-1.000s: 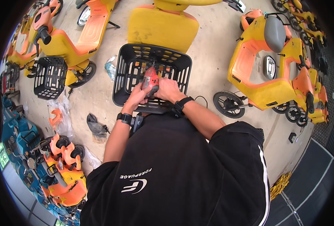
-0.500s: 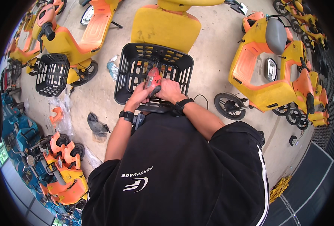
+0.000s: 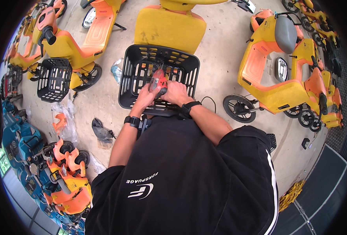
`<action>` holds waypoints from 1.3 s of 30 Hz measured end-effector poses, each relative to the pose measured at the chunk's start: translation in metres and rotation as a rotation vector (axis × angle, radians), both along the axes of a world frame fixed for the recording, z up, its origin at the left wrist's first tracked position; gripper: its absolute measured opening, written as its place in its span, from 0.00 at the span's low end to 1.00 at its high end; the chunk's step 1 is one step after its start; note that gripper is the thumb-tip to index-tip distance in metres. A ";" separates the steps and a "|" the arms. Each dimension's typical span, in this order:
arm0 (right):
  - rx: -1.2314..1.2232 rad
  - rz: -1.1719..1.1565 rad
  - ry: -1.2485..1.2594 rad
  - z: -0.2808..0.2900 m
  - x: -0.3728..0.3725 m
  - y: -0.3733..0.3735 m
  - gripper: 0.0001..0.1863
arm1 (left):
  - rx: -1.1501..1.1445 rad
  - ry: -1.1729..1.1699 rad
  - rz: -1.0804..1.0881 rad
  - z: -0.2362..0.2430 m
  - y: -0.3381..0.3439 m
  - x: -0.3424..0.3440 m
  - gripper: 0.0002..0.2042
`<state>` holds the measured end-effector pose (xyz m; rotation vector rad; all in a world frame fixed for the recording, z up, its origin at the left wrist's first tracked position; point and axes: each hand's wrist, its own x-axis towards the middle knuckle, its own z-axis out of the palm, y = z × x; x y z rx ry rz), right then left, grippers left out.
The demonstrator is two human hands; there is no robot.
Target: The person unpackages components from a small bin and then uses a power drill to secure several panels and structural pieces onto various electric scooters.
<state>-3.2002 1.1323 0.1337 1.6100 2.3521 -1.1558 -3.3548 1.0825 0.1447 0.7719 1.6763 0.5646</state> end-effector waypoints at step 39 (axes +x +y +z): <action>-0.037 0.000 -0.102 -0.002 0.002 0.002 0.27 | -0.057 -0.070 -0.068 -0.010 0.007 -0.001 0.22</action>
